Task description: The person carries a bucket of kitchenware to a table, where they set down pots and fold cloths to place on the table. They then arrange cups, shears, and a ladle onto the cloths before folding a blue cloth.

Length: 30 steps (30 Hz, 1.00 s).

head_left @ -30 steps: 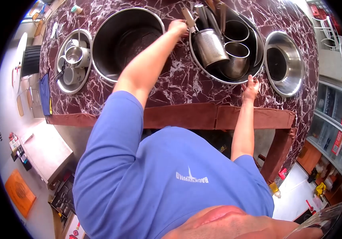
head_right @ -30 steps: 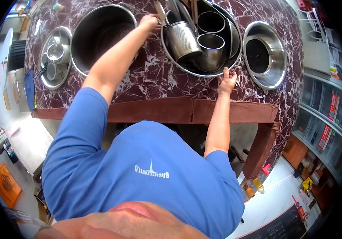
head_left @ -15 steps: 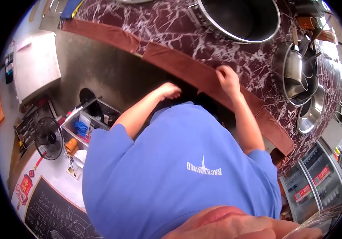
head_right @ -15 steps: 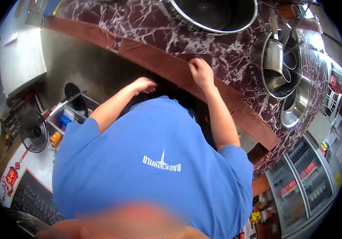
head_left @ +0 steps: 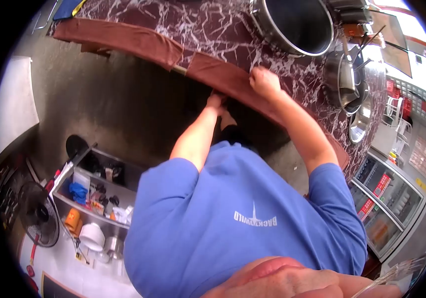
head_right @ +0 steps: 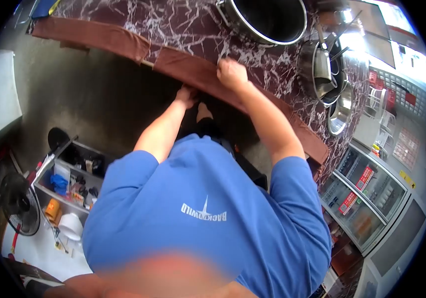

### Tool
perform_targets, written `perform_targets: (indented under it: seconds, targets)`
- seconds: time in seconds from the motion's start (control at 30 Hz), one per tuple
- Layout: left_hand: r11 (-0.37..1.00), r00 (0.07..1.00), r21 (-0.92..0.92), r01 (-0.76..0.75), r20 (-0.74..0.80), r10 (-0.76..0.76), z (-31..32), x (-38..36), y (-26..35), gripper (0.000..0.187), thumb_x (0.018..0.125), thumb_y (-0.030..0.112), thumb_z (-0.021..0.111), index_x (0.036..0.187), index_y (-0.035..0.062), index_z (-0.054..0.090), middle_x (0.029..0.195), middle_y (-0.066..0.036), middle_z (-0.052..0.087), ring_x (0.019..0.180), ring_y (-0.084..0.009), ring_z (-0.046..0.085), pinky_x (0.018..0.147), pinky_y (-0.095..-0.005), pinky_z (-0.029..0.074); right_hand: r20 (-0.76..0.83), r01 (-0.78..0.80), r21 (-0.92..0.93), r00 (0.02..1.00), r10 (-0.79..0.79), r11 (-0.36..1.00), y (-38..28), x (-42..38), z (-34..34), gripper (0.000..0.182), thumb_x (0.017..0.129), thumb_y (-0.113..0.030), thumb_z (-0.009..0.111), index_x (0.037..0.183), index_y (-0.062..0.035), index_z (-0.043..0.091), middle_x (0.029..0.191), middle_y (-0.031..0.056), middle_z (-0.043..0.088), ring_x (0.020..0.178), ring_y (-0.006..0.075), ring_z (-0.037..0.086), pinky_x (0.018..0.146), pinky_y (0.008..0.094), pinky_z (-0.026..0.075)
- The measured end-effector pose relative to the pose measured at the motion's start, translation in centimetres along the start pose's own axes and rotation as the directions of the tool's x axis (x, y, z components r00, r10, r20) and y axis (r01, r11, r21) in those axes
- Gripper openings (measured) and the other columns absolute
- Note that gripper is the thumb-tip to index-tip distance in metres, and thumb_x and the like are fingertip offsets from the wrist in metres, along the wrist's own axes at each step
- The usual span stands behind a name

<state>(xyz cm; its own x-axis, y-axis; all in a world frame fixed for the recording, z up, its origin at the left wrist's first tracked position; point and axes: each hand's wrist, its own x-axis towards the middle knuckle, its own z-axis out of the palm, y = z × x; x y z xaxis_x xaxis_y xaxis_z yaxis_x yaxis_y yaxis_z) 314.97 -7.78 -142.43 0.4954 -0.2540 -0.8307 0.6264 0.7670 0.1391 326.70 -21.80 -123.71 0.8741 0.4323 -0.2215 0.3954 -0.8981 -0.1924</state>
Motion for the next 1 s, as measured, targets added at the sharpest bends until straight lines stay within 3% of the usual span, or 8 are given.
perform_targets:
  seconds: [0.07,0.27,0.4,0.6,0.73,0.87,0.93,1.0]
  targets:
    - [0.997,0.99,-0.009,-0.078,0.114,0.078,-1.8,1.5,-0.4,0.052,0.08,0.015,0.063,0.127,0.0281,0.046,0.109,-0.004,0.055,0.106,-0.0235,0.049,0.082,-0.0486,0.042,0.015,-0.004,-0.044,1.0,0.005,0.999,-0.1,-0.1,0.7,0.013,0.079,-0.019,0.058,0.084,-0.0073,0.059,0.088,0.0131,0.062,0.086,0.0328,0.062,0.073,0.044,0.051]
    - [0.996,0.998,-0.065,0.067,0.021,-0.066,-0.8,-0.7,-0.8,0.046,0.085,0.027,0.061,0.128,0.0177,0.049,0.123,-0.007,0.055,0.12,-0.0263,0.047,0.096,-0.0473,0.035,-0.024,0.053,-0.051,0.998,-0.054,0.997,-0.1,0.4,-0.3,0.014,0.076,-0.017,0.056,0.081,-0.0044,0.059,0.084,0.017,0.065,0.08,0.0347,0.064,0.073,0.0444,0.052]
    - [0.962,0.983,0.205,0.178,0.0,-0.182,-1.0,-6.6,-0.9,0.044,0.091,0.034,0.056,0.129,0.0125,0.049,0.133,-0.012,0.052,0.128,-0.0285,0.043,0.108,-0.0519,0.025,0.082,-0.099,0.114,0.993,0.09,0.988,1.8,1.0,-2.4,0.013,0.08,-0.016,0.055,0.087,-0.0053,0.057,0.085,0.0193,0.065,0.083,0.0387,0.063,0.073,0.0452,0.05]
    - [0.883,0.917,0.265,-0.388,0.203,0.342,3.7,-18.5,5.7,0.018,0.094,0.012,0.056,0.112,0.0064,0.055,0.104,-0.005,0.063,0.091,-0.0158,0.062,0.081,-0.0294,0.05,-0.013,-0.126,0.623,0.985,0.171,0.772,8.5,0.8,-8.0,0.019,0.089,-0.007,0.052,0.104,-0.0073,0.065,0.087,0.0032,0.064,0.085,0.011,0.057,0.076,0.0268,0.047]
    - [0.741,0.793,0.287,-0.608,0.26,0.55,12.4,-21.5,13.5,0.037,0.086,0.002,0.064,0.12,0.0022,0.048,0.095,-0.006,0.059,0.085,-0.015,0.06,0.08,-0.0291,0.052,-0.075,-0.047,0.889,0.966,0.246,0.455,10.9,-2.0,-14.0,0.019,0.092,-0.006,0.052,0.103,-0.0045,0.067,0.092,-0.0006,0.065,0.086,0.0069,0.057,0.08,0.0211,0.045]
    - [0.438,0.647,0.476,-0.762,0.562,0.515,22.1,-25.1,19.7,0.038,0.085,-0.003,0.063,0.119,0.0007,0.049,0.098,-0.008,0.06,0.087,-0.0158,0.061,0.077,-0.029,0.052,-0.179,0.127,0.98,0.901,0.395,0.154,13.5,-4.9,-18.9,0.024,0.092,-0.007,0.055,0.113,-0.0052,0.066,0.103,0.0031,0.067,0.089,0.011,0.061,0.079,0.0245,0.048]
    - [-0.137,0.42,0.559,-0.818,0.742,0.523,26.6,-26.7,22.0,0.032,0.082,-0.003,0.064,0.113,-0.0012,0.055,0.098,-0.011,0.064,0.083,-0.0154,0.064,0.077,-0.0275,0.051,-0.265,0.119,0.94,0.845,0.465,0.319,13.3,-6.4,-22.0,0.021,0.092,-0.012,0.059,0.109,-0.005,0.068,0.104,0.0021,0.067,0.092,0.0087,0.06,0.078,0.022,0.048]
    - [-0.253,0.245,0.406,-0.878,0.835,0.492,30.5,-24.9,24.4,0.024,0.08,0.009,0.054,0.1,-0.003,0.063,0.088,-0.015,0.067,0.081,-0.0219,0.064,0.074,-0.0346,0.05,-0.312,0.201,0.941,0.825,0.471,0.271,11.3,-7.3,-25.0,0.024,0.087,-0.004,0.057,0.11,0.0013,0.062,0.098,0.0093,0.067,0.083,0.0151,0.065,0.076,0.0269,0.053]
